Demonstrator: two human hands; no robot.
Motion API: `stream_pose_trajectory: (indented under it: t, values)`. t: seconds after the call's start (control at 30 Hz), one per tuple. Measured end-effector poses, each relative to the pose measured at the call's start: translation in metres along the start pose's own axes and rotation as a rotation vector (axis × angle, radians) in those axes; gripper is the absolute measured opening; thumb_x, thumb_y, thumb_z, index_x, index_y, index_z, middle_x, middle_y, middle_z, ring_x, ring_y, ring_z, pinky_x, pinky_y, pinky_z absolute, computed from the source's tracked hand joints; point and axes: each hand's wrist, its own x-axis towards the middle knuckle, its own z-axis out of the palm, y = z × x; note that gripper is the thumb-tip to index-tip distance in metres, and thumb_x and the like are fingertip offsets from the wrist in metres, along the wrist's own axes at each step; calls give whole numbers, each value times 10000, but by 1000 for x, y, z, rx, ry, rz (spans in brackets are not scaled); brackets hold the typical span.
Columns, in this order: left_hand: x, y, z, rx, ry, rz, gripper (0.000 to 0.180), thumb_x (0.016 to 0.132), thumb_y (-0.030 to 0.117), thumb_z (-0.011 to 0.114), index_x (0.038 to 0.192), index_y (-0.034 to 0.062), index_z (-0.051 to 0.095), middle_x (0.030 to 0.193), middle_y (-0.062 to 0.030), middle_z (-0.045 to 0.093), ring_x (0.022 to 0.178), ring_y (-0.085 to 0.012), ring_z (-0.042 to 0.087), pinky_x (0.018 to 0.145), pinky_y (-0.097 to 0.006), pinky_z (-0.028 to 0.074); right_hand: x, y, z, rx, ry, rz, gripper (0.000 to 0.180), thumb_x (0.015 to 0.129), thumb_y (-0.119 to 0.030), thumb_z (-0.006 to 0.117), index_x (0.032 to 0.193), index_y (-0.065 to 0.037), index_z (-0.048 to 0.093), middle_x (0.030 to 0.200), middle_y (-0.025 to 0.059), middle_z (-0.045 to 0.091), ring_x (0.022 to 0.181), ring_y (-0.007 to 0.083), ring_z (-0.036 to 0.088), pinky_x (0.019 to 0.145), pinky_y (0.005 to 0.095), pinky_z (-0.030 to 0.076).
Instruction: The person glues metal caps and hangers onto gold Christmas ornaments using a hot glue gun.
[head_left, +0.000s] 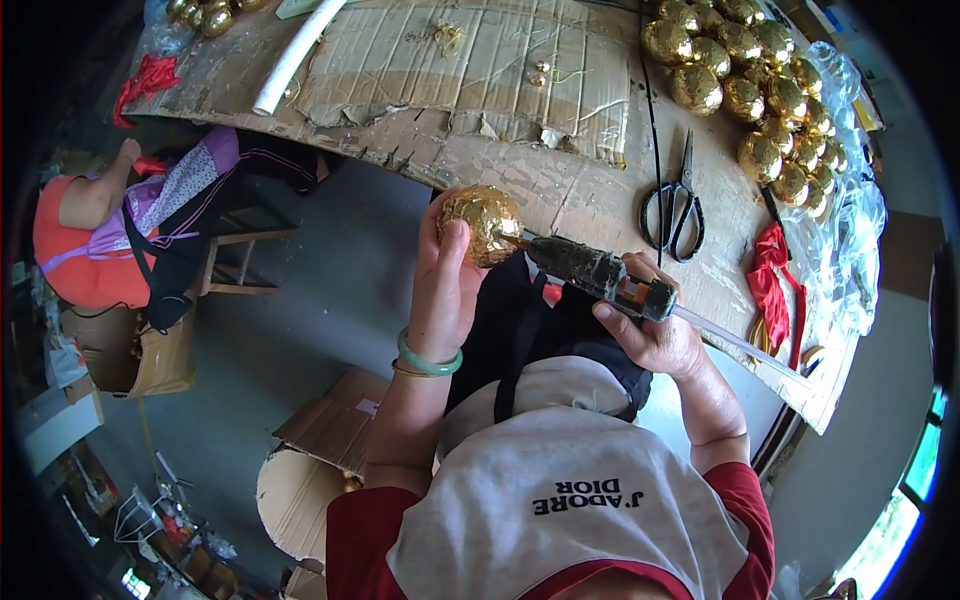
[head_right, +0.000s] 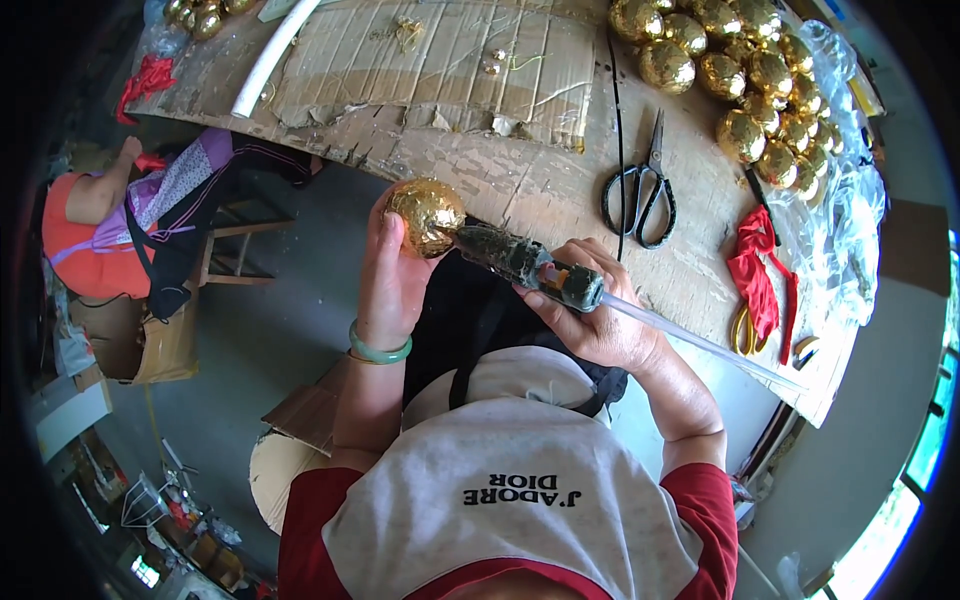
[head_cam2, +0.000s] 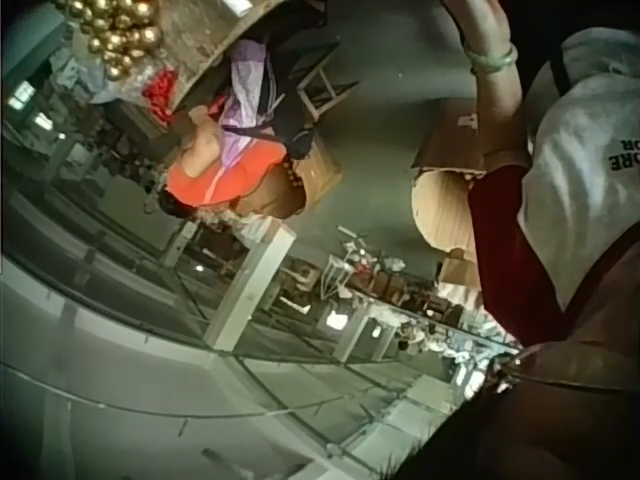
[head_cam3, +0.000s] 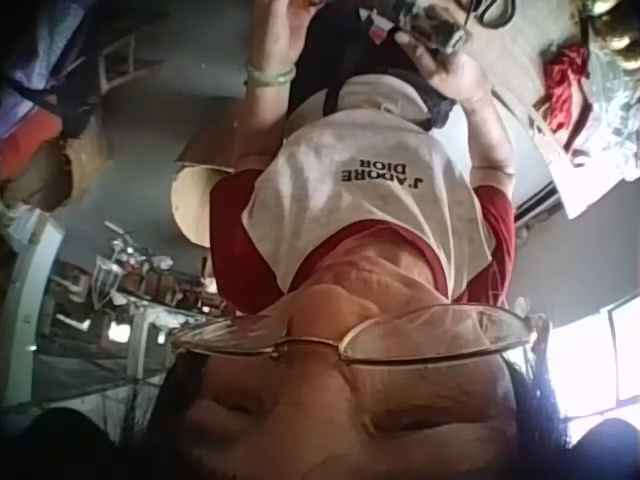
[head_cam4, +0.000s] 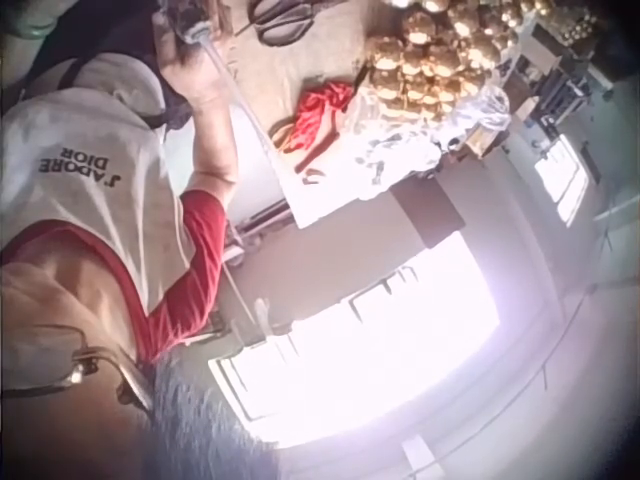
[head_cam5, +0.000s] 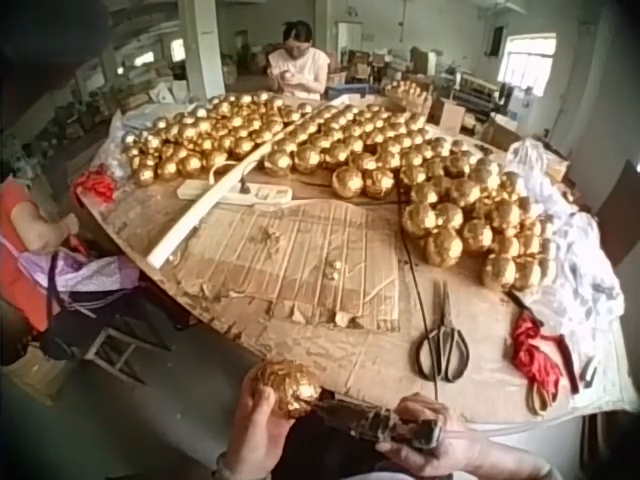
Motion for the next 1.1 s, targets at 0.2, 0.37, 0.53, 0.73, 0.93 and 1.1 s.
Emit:
stream_pose_trajectory:
  t: [0.2,0.37,0.53,0.73,0.93,1.1]
  values:
    - [0,0,-5,-26,-12,-19,454,1007,377,442,1369,110,382,1309,-98,492,1204,-235,508,994,-454,452,-2,0,0,5,-43,11,295,820,-123,683,1018,55,558,883,153,517,788,299,507,704,363,437]
    - [1,2,-5,-48,-24,-39,459,1005,408,432,1362,123,395,1315,-90,495,1207,-237,509,993,-458,453,-2,5,1,32,-56,36,294,845,-122,669,1055,54,563,908,142,530,832,267,527,738,351,451]
    - [1,-1,-6,-91,-53,-54,443,1008,404,425,1353,126,410,1315,-86,508,1205,-235,517,990,-456,458,-11,12,7,334,50,180,153,852,-112,689,954,1,698,919,155,618,854,276,623,740,344,510]
    - [-6,4,-8,-103,-54,-59,483,984,396,492,1363,118,379,1292,-94,510,1161,-232,541,928,-420,498,5,10,-6,748,-35,374,170,942,-118,597,1056,7,575,864,38,627,756,110,581,699,262,479]
    - [-9,11,-11,-165,-57,-35,486,992,412,458,1377,128,374,1328,-101,489,1216,-260,511,960,-479,479,17,53,-12,778,250,638,311,930,-328,610,993,-23,600,715,46,622,582,99,558,508,229,405]
    - [-8,10,-12,-212,-80,-44,470,1006,389,434,1379,111,369,1331,-103,486,1221,-260,509,967,-484,477,43,71,-20,980,354,644,334,986,-287,521,1052,38,564,897,165,667,682,164,626,601,283,517]
